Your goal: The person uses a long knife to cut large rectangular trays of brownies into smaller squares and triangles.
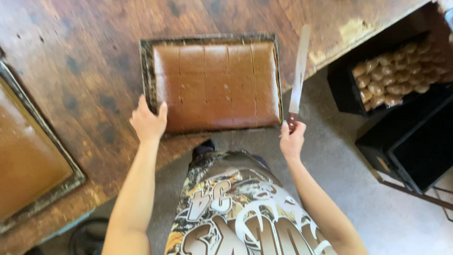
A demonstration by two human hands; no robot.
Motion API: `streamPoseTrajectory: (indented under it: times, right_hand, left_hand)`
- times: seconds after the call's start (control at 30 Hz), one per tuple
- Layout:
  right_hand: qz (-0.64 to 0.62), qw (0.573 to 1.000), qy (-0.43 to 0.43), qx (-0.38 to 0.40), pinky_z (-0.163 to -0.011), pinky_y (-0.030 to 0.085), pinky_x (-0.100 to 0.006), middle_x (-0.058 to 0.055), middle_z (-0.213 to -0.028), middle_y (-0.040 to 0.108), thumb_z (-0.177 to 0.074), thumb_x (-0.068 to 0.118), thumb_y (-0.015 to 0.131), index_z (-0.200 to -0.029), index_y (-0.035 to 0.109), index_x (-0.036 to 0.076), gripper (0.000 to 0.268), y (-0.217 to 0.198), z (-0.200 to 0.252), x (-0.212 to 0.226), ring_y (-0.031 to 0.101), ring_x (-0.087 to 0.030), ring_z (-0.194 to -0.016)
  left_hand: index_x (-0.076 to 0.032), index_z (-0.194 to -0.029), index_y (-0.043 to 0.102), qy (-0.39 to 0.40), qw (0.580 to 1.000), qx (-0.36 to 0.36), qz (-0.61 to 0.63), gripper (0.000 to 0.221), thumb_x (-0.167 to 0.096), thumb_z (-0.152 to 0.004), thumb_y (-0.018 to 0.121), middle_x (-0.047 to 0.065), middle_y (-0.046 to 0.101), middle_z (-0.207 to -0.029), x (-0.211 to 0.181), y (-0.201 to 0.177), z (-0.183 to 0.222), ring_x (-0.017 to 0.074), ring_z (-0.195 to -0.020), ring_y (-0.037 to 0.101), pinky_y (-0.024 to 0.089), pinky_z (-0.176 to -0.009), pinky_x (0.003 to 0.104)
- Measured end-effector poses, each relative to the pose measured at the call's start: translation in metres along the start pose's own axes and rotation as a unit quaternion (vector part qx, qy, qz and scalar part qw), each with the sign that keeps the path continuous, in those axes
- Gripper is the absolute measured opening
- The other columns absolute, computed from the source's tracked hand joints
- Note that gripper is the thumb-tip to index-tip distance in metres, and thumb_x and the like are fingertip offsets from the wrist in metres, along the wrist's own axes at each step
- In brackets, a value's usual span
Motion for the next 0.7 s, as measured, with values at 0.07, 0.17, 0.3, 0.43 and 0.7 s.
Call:
streamPoseTrajectory:
  times: [0.07,0.17,0.3,0.43,0.7]
  right_hand:
    - [-0.101,0.992,0.064,0.037,-0.052,0.049,-0.032,-0.005,-0.078,0.062,-0.100,0.029,0.064,-0.115,0.046,0.001,0.037,-0.001,0.025,-0.008,0.059,-0.013,-0.057]
    - [-0.164,0.972,0.158,0.050,-0.046,0.042,-0.028,-0.004,-0.070,0.058,-0.107,0.032,0.057,-0.112,0.047,0.003,0.032,0.001,0.049,-0.016,0.052,-0.009,-0.050]
    - [-0.151,0.967,0.195,0.059,-0.045,0.044,-0.028,-0.002,-0.065,0.057,-0.110,0.037,0.047,-0.110,0.049,0.005,0.032,0.007,0.069,-0.027,0.053,-0.009,-0.049]
    - [-0.121,0.975,0.171,0.072,-0.045,0.045,-0.030,-0.003,-0.063,0.058,-0.109,0.037,0.045,-0.106,0.050,0.007,0.031,0.014,0.086,-0.038,0.056,-0.011,-0.047]
    - [-0.059,0.987,0.114,0.100,-0.050,0.049,-0.041,-0.007,-0.060,0.061,-0.111,0.038,0.042,-0.099,0.048,0.007,0.033,0.024,0.099,-0.080,0.065,-0.025,-0.053]
  left_hand:
    - [0.000,-0.150,0.048,-0.010,0.999,0.035,-0.034,0.079,-0.055,-0.096,0.066,0.024,0.069,-0.122,-0.007,-0.003,-0.001,0.0447,-0.110,0.063,0.042,-0.100,0.056]
    - [0.000,-0.153,0.043,0.015,0.991,0.066,-0.119,0.088,-0.065,-0.098,0.060,0.028,0.068,-0.122,-0.023,-0.006,-0.012,0.0454,-0.107,0.063,0.040,-0.099,0.056]
    - [0.001,-0.158,0.030,0.009,0.967,0.150,-0.206,0.104,-0.080,-0.095,0.049,0.033,0.066,-0.118,-0.042,-0.007,-0.021,0.0462,-0.106,0.063,0.039,-0.097,0.058]
    - [0.002,-0.161,0.024,-0.015,0.958,0.189,-0.214,0.109,-0.082,-0.094,0.046,0.034,0.067,-0.117,-0.053,-0.012,-0.026,0.0464,-0.108,0.064,0.039,-0.100,0.056]
    - [0.002,-0.167,0.008,-0.037,0.954,0.206,-0.215,0.115,-0.084,-0.097,0.040,0.034,0.065,-0.122,-0.055,-0.009,-0.021,0.0450,-0.112,0.062,0.036,-0.104,0.054]
Point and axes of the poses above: each hand's wrist, its own z-axis away from the middle knuckle, its own y-axis out of the palm, x = y × z, the point moved 1 cm from there along -z, towards the middle knuckle
